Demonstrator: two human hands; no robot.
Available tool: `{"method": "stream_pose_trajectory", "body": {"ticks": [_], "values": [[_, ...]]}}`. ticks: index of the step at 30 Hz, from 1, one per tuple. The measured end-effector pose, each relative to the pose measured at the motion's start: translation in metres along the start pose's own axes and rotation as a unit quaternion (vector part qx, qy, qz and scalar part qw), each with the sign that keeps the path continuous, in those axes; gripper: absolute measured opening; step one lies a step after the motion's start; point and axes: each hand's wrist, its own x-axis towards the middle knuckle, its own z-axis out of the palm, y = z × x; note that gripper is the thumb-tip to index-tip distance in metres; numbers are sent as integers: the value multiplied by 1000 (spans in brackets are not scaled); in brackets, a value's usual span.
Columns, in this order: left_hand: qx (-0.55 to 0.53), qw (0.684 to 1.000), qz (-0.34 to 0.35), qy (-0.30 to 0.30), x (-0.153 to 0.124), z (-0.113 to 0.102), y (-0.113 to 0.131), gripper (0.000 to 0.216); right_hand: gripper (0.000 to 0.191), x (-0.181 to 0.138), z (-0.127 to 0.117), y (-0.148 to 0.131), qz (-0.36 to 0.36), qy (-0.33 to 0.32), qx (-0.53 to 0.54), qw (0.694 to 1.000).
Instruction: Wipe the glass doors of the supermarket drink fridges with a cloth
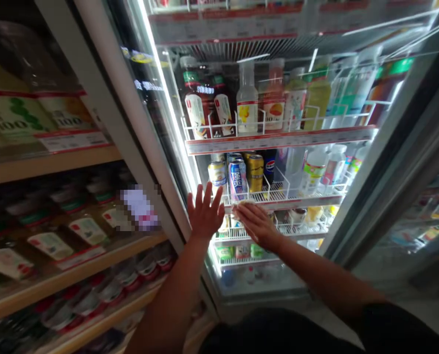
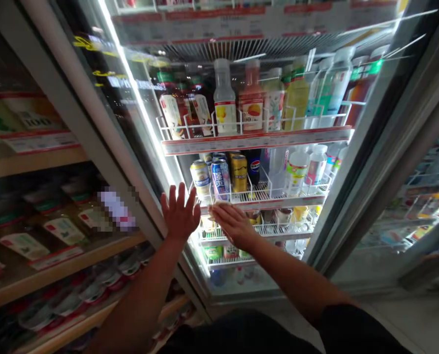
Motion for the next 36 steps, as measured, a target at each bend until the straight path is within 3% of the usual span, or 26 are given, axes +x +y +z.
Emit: {"method": "stream_pose_trajectory", "body": {"ticks": [6,12,18,20,25,31,36], "values": [[24,1000,-4,-9,-4,2,0,58,71,39,-9,6,93,109,-5,990],[28,1000,-3,-14,-5,2,-2,61,67,21,1,-14,30,35,22,999],[13,1000,0,-4,-2,0,-1,65,71,59,-19,12,124,169,-22,978],[27,1000,5,-7,0,-1,0,66,71,47,-17,11,108,146,-23,983],[12,1000,5,-9,1,-1,-1,65,67,6,-12,1,23,-15,-11,1000],[-9,999,-15,-34,-5,5,-7,66,73,30,-47,42,130,117,-106,979],[-25,1000,-1,-13,-6,10,-12,70,66,-20,-51,42,121,77,-142,979]]}}
